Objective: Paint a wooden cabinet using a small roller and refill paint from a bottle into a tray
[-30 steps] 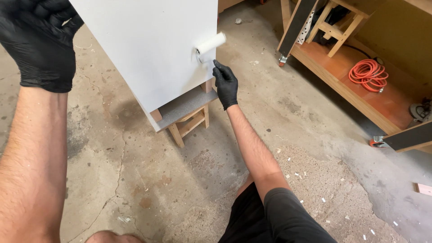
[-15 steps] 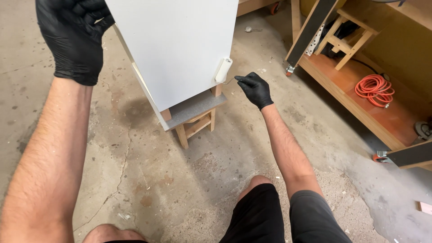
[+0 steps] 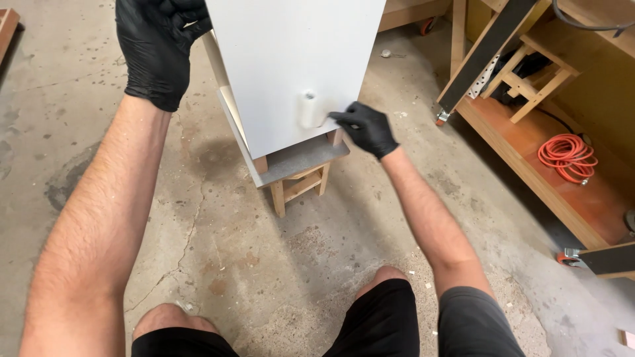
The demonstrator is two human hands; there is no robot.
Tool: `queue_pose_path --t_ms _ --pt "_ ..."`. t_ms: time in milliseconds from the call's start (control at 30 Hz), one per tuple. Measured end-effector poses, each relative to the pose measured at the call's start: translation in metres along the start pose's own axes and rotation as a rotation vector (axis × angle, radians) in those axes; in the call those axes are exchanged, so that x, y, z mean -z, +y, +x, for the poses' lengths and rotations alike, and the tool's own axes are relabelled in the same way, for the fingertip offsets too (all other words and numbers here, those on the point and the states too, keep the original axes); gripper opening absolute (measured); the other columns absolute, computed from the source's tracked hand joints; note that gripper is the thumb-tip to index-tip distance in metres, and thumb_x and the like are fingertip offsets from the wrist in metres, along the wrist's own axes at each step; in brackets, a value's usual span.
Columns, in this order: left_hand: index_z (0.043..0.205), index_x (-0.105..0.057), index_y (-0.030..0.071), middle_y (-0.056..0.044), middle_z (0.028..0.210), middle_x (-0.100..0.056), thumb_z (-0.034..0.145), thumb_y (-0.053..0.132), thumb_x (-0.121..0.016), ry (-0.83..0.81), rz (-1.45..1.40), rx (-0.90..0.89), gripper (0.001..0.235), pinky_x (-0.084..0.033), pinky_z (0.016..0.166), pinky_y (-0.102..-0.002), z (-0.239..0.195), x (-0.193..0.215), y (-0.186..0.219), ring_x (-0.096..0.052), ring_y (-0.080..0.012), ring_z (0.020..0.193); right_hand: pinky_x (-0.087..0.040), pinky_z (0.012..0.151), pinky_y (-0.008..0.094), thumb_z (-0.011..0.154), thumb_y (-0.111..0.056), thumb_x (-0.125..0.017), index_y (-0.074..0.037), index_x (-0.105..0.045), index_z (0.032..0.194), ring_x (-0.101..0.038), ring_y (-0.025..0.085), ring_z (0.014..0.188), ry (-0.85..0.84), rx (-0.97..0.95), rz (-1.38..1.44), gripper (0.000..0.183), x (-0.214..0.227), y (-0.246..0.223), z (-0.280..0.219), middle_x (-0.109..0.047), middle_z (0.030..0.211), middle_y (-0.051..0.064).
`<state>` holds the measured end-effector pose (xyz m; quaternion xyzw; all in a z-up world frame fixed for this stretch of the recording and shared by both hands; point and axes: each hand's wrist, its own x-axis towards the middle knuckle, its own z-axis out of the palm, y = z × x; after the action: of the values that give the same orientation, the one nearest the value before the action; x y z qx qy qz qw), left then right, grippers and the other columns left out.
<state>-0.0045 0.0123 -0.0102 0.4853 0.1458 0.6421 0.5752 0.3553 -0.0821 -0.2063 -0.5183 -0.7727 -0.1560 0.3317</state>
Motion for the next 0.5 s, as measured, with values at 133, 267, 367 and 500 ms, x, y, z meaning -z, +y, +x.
queue_pose_path --t_ms 133,267,367,500 --pt "0.078 -0.061 0.019 -0.001 0.074 -0.064 0.085 0.04 -0.057 0.041 -0.071 0.022 0.022 -0.061 0.072 -0.04 0.007 0.005 -0.01 -0.068 -0.0198 0.073 -0.046 0.064 0.028 0.099 -0.016 -0.08 -0.032 -0.081 0.118 -0.061 0.014 0.076 0.073 -0.044 -0.077 0.024 0.027 0.053 -0.025 -0.064 0.092 -0.006" --pt "0.082 -0.06 0.018 -0.004 0.079 -0.069 0.088 0.038 -0.056 0.022 -0.064 0.018 0.022 -0.06 0.073 -0.038 0.005 0.0 -0.006 -0.071 -0.0216 0.076 -0.047 0.057 0.03 0.098 -0.018 -0.08 -0.03 -0.079 0.118 -0.063 0.015 0.072 0.094 0.088 -0.005 0.023 -0.007 -0.009 0.005 -0.068 0.09 -0.004" --pt "0.084 -0.061 0.017 -0.006 0.081 -0.073 0.087 0.039 -0.054 0.027 -0.035 0.022 0.023 -0.061 0.074 -0.038 0.004 -0.003 -0.005 -0.074 -0.0229 0.077 -0.044 0.051 0.032 0.097 -0.017 -0.077 -0.036 -0.076 0.119 -0.061 0.015 0.069 0.077 0.154 0.025 0.028 -0.044 -0.058 0.02 -0.064 0.085 -0.005" --pt "0.077 -0.06 0.018 -0.001 0.074 -0.065 0.086 0.037 -0.057 0.056 -0.05 0.009 0.021 -0.058 0.071 -0.038 0.004 0.002 -0.008 -0.067 -0.02 0.071 -0.047 0.044 0.032 0.101 -0.022 -0.073 -0.033 -0.078 0.115 -0.056 0.015 0.062 0.086 0.158 0.0 0.018 -0.031 -0.06 0.02 -0.062 0.077 -0.003"
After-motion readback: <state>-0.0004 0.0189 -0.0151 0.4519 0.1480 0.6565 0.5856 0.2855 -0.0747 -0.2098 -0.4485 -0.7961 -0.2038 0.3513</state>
